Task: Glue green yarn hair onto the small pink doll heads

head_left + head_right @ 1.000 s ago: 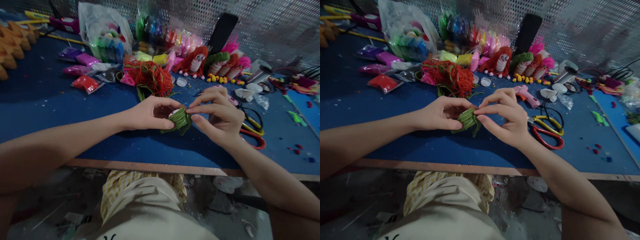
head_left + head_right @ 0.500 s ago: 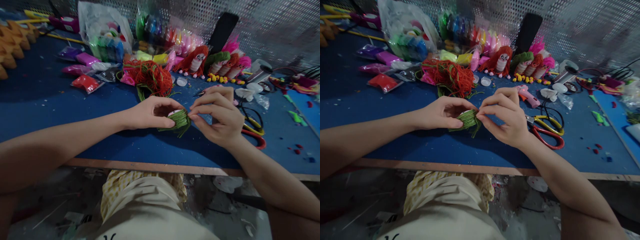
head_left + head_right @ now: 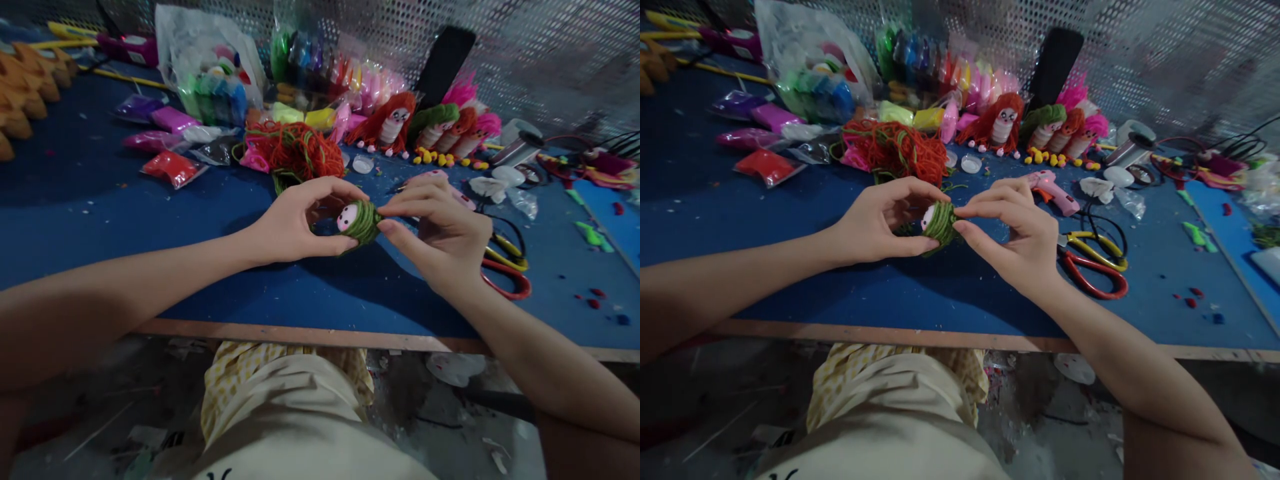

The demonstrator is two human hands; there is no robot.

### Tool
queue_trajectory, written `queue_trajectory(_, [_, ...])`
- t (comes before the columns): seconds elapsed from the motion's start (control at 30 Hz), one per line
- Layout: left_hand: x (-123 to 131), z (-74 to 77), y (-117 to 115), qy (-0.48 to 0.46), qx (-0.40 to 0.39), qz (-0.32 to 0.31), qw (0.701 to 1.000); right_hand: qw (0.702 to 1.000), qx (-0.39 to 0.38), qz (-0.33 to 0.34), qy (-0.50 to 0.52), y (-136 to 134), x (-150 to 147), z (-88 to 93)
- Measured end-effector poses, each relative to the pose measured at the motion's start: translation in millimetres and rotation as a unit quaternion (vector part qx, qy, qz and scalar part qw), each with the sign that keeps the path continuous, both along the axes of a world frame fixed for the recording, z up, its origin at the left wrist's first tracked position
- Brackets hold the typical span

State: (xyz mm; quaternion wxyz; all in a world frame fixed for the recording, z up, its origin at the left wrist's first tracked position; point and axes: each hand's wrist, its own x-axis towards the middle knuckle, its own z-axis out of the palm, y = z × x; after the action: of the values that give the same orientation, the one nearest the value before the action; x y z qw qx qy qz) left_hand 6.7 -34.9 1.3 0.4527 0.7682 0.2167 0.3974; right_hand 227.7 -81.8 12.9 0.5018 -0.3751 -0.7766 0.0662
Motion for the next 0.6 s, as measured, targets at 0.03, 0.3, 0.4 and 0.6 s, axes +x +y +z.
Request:
queue_trajectory(0.03, [0.1,0.2,-0.4,0.002,0.006,0.006,1.000,1.000,0.000,0.001,0.002,0.5,-0.2,-0.4])
queue_trajectory(0.3, [0.7,0.1,-0.4,0.004,0.023,0.017,1.000,1.000,-0.004,0.007,0.004,-0.2,-0.6,1.2])
queue_trajectory(0.4, [1.2,-0.1,-0.4,-0.004,-0.005,0.003,1.000,0.999,0.019,-0.005,-0.027,-3.2,-0.4,2.5])
queue_trajectory(0.6, [-0.4,0.2,1.2,-0.031,-0.058,-0.037,0.997,0.998,0.042,-0.023,-0.044,-7.1,1.7,1.3])
